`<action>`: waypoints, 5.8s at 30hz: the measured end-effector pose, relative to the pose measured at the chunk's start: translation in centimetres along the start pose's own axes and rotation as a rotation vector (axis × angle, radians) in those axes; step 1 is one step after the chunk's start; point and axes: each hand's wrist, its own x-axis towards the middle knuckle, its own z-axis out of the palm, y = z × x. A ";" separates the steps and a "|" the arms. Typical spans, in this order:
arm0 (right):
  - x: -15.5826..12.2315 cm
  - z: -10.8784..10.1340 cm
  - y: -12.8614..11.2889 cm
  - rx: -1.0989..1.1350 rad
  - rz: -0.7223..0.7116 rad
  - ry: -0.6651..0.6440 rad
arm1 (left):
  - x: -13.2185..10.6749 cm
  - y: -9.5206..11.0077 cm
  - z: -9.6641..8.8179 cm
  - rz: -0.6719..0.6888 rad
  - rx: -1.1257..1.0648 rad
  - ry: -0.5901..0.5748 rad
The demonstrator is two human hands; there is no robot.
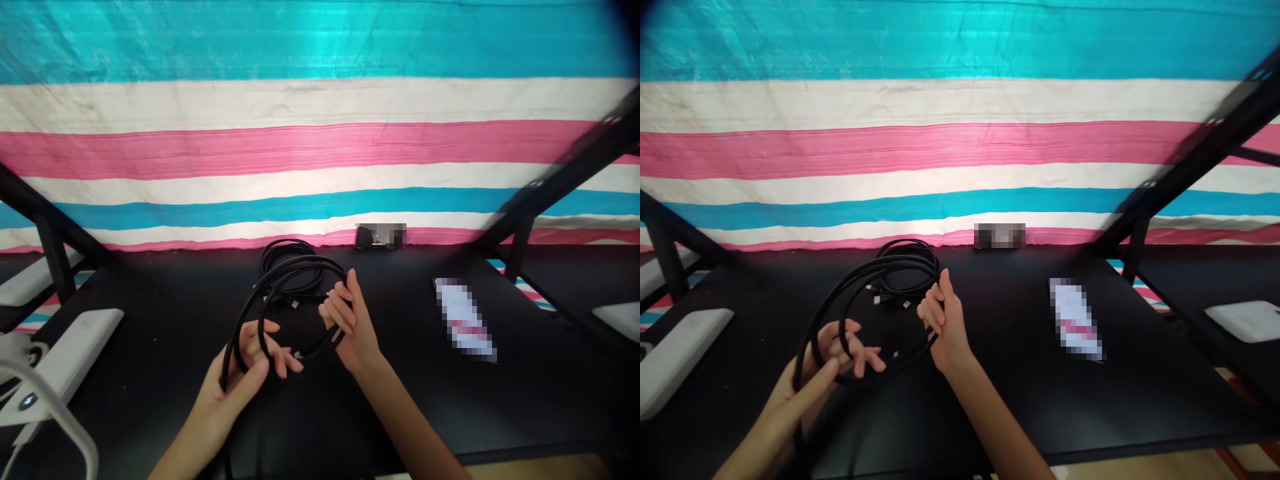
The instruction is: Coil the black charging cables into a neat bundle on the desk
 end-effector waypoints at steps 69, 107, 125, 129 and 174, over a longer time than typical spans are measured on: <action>3.1 -5.6 1.0 -0.561 -0.183 -0.265 | 5.5 -3.0 1.0 0.167 0.535 0.320; 0.3 -4.0 1.7 -1.221 -1.148 -0.372 | 2.8 0.1 4.3 0.076 1.200 0.035; 2.9 -6.0 0.7 -1.214 -0.650 0.130 | 3.5 -2.7 1.5 0.391 1.290 0.426; 3.6 -6.0 0.7 -0.975 -0.550 0.238 | 3.7 -3.7 1.9 0.459 1.107 0.633; 2.7 -5.5 0.1 -0.733 -0.138 -0.324 | 5.2 0.0 1.8 0.362 1.043 0.083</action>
